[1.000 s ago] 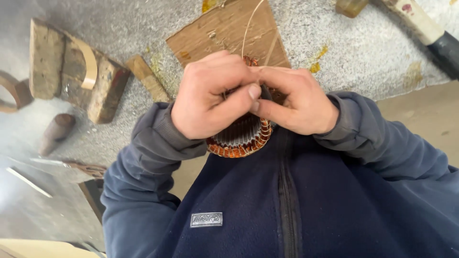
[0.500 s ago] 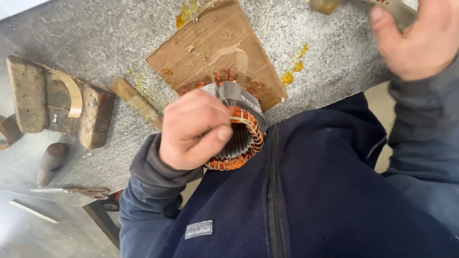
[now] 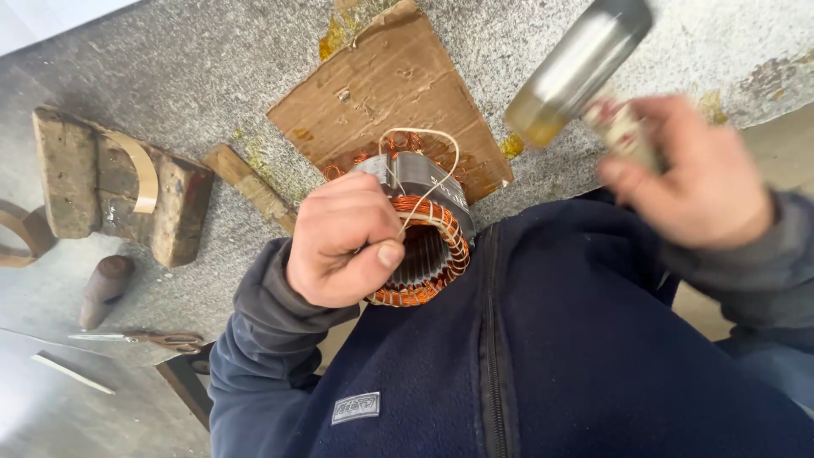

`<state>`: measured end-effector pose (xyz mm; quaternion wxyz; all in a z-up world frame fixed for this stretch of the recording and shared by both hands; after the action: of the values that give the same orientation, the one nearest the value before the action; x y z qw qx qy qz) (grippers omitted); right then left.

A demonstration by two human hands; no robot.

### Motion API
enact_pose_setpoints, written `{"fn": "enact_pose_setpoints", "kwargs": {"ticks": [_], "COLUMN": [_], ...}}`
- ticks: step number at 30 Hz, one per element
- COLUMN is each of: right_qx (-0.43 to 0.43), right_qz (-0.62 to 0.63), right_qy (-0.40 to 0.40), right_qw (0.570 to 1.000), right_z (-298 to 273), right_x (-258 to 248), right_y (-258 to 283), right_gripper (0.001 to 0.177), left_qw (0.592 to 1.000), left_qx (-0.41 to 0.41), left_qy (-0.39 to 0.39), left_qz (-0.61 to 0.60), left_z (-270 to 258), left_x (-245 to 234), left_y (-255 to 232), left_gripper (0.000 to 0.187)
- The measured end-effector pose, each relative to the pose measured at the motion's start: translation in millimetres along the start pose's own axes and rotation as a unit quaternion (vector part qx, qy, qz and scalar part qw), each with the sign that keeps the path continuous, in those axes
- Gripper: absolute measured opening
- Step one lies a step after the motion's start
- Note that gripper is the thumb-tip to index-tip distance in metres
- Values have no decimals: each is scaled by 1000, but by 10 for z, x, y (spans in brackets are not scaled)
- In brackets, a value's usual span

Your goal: The person secures the copper wire windings of a motor stator by tying white cord around them, pulling the cord tight by hand and tapping the windings with a mallet to seat them. They rotate the stator on a wooden block to work around its circumference, tightening successive ties.

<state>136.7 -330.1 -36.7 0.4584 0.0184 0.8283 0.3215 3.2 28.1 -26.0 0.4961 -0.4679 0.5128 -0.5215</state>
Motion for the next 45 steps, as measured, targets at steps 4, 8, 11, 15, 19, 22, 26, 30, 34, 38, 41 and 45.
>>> {"fn": "enact_pose_setpoints", "kwargs": {"ticks": [4,8,11,15,19,22,26,30,34,38,41,45], "right_qx": [-107,-117,-100,0,-127,-45,14,-145,-147,-191,-190,-192], "right_qz": [100,162,53,20,79,-59,-57,-40,-54,-53,-174,-103], "right_qy": [39,55,-25,-40,50,-8,-25,54,-40,111,56,55], "right_qw": [988,978,993,999,987,997,998,987,987,974,965,975], "right_z": [-129,-163,-83,-52,-7,114,154,261,438,408,525,538], "right_x": [220,251,92,128,124,-56,26,39,-68,-28,-130,-41], "right_y": [469,397,394,452,699,595,780,801,1027,1132,1148,1206], "right_gripper": [70,70,69,62,68,64,62,67,59,68,62,60], "left_qw": [998,995,992,990,990,988,988,988,988,988,988,986], "left_qx": [-7,-24,-28,-18,-6,-8,0,-4,3,5,10,20], "left_qy": [-58,-100,-123,-140,-142,-154,-152,-152,-150,-155,-152,-159], "left_qz": [17,12,14,14,2,2,-4,-14,-24,-26,-34,-41], "left_z": [-107,-238,-292,-299,-273,-352,-337,-366,-386,-396,-414,-406], "left_x": [17,31,35,20,-3,-1,-8,-38,-33,-49,-51,-62], "left_y": [-10,-34,-33,-26,-2,-22,-4,19,28,37,43,53], "left_gripper": [24,24,24,24,24,24,24,24,25,25,25,24]}}
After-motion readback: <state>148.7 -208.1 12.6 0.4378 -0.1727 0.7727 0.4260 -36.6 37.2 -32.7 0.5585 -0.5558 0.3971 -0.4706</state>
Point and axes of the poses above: each hand's wrist, its own z-axis towards the middle knuckle, its own x-axis out of the palm, y = z × x, the point moved 1 cm from there along z, towards the middle knuckle, and after that the axes turned 9 degrees about -y, right-handed, at the moved point
